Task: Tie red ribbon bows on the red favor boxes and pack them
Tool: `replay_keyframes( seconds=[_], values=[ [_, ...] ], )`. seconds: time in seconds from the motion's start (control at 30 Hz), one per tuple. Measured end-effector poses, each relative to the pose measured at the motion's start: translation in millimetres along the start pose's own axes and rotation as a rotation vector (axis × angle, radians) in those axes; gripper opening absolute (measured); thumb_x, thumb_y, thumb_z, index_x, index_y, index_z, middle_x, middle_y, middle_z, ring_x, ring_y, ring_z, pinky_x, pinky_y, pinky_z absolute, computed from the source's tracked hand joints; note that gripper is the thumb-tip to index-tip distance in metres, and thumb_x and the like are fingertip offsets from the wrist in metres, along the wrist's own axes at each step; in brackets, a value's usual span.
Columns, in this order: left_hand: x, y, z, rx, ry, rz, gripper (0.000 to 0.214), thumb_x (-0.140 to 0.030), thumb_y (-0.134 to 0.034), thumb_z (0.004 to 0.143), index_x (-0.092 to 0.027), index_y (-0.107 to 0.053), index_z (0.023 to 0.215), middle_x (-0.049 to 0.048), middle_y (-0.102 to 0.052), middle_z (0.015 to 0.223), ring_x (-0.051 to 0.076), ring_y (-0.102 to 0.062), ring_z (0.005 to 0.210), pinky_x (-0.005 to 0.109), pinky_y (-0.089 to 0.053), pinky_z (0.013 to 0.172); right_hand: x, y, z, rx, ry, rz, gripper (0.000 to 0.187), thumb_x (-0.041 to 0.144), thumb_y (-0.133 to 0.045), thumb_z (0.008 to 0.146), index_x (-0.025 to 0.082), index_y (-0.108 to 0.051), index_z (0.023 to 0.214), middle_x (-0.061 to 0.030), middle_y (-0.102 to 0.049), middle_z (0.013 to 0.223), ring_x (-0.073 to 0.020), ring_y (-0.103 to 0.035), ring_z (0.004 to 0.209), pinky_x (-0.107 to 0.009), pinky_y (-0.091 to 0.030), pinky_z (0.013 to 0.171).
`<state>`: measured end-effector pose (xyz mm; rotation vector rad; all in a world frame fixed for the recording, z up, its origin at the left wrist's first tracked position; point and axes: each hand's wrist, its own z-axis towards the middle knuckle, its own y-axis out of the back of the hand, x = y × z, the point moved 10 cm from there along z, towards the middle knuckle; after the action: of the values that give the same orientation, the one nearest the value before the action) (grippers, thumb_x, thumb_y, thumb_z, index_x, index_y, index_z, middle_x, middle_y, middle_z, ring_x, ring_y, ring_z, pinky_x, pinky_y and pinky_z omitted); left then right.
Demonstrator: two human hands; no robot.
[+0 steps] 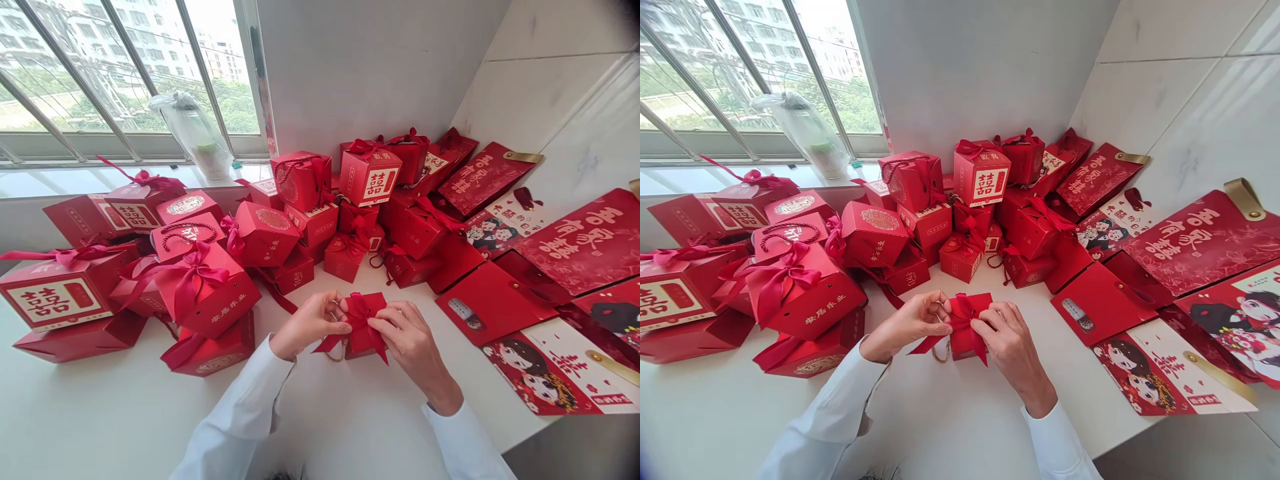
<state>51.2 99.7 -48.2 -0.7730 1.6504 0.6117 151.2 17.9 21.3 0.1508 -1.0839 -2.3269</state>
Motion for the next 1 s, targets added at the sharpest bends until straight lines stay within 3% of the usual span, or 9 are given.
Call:
replay_keyframes(
  seconds=[0.2,0.37,0.53,0.77,1.0],
  values=[
    [1,5.1,1,-0.014,0.028,-0.034,0.03,-0.019,-0.075,0.059,-0.015,-0.051,0.077,-0.0038,-0.054,0.068,0.007,-0.05,0.059,0.021,-0.039,0.058,-7,1,-5,0.009,-0.071,0.16,0.032,0.001,-0.043,0.089,0.023,-0.065,0.094,-0.0048,-0.063,0.086,-0.0197,-0.053,0.09,-0.034,-0.047,0.076],
    [-3,1.6,-2,0.02,-0.002,0.081,0.028,-0.016,-0.072,0.061,-0.016,-0.05,0.079,-0.0029,-0.055,0.066,0.009,-0.051,0.061,0.022,-0.04,0.058,-50,14,-16,-0.057,-0.362,0.353,0.02,0.02,-0.056,0.087,0.024,-0.059,0.106,-0.0048,-0.062,0.101,-0.0198,-0.056,0.096,-0.034,-0.048,0.083],
    [0,-0.6,-2,0.041,0.043,0.132,0.025,-0.02,-0.069,0.065,-0.016,-0.049,0.079,-0.0031,-0.055,0.067,0.01,-0.051,0.061,0.022,-0.038,0.056,-75,-6,-26,0.125,-0.546,0.377,0.022,0.032,-0.056,0.086,0.024,-0.061,0.106,-0.0043,-0.064,0.105,-0.0198,-0.058,0.092,-0.032,-0.048,0.079],
    [0,0.7,-1,0.028,0.031,0.153,0.024,-0.021,-0.068,0.065,-0.017,-0.049,0.079,-0.0038,-0.054,0.066,0.01,-0.049,0.059,0.022,-0.038,0.055,-66,-6,-15,0.103,-0.54,0.295,0.021,0.02,-0.049,0.083,0.023,-0.065,0.097,-0.0027,-0.068,0.095,-0.0199,-0.059,0.09,-0.031,-0.048,0.076],
    [-4,1.9,-3,0.007,0.03,0.264,0.021,-0.015,-0.066,0.063,-0.017,-0.05,0.078,-0.0041,-0.055,0.064,0.01,-0.05,0.057,0.021,-0.037,0.052,-60,-1,-15,-0.054,-0.583,0.184,0.019,0.016,-0.045,0.08,0.021,-0.062,0.088,-0.0026,-0.068,0.084,-0.0191,-0.059,0.076,-0.033,-0.046,0.075]
  ],
)
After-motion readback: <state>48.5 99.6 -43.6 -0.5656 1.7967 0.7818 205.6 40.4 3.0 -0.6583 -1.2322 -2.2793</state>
